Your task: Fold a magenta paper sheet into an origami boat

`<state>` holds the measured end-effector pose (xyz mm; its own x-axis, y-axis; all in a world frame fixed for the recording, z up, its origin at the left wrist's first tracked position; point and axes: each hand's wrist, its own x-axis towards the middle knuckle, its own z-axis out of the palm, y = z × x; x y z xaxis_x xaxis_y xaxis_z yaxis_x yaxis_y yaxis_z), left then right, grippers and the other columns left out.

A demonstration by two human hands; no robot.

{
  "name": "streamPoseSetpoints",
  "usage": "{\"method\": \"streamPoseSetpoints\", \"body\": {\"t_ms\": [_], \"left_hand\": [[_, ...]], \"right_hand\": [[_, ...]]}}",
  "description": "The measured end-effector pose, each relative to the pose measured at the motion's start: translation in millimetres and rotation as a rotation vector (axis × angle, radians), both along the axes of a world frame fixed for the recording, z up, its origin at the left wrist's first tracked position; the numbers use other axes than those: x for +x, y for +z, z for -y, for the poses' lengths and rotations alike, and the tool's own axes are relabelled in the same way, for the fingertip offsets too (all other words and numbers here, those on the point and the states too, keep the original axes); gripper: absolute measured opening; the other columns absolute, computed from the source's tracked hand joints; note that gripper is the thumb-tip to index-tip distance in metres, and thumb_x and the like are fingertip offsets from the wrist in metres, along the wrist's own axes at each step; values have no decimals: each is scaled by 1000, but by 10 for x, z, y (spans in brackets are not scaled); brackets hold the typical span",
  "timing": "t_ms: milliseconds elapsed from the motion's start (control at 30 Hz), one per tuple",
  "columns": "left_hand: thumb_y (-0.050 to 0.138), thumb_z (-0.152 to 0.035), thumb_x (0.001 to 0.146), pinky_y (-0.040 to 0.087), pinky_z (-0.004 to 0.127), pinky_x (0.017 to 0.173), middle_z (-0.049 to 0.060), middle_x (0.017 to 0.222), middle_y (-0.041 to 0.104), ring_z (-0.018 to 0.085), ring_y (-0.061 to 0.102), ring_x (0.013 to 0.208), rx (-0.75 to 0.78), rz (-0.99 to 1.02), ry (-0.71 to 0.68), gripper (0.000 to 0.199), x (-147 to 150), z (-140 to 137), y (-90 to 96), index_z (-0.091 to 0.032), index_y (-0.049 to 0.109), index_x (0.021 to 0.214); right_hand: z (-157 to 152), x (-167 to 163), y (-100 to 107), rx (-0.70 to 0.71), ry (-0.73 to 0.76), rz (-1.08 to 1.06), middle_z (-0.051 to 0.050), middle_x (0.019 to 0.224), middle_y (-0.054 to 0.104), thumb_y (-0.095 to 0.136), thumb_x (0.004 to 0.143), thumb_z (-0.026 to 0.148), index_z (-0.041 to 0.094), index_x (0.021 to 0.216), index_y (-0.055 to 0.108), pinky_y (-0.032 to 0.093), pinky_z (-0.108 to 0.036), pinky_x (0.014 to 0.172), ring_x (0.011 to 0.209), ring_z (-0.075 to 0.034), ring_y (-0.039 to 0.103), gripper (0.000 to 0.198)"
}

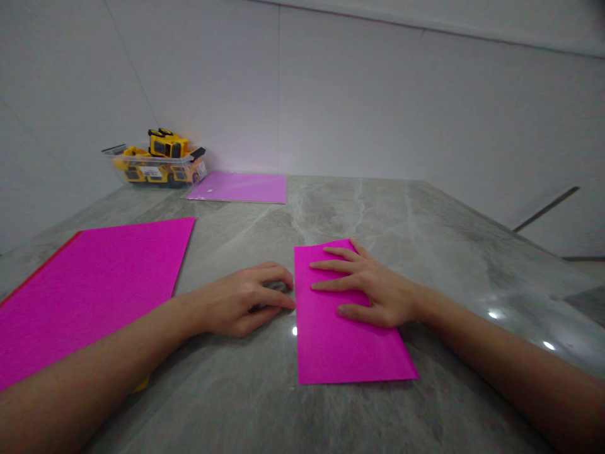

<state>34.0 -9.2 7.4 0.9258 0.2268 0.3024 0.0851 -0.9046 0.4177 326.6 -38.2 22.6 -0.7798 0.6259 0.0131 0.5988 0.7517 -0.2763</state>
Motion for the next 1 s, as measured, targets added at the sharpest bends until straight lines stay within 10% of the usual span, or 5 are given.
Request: {"method": "streamPoseSetpoints", "body": {"t_ms": [1000], "left_hand": [[49, -8, 89, 47, 41, 99, 13, 124, 58, 24, 55, 116, 19, -13, -1, 36, -33, -5, -1, -22, 64, 118]], "right_hand": [[-4, 0, -10, 6, 4, 16, -4, 150, 41, 57, 87, 46, 33, 136, 54, 7, -67, 110, 142, -38, 23, 50]]}}
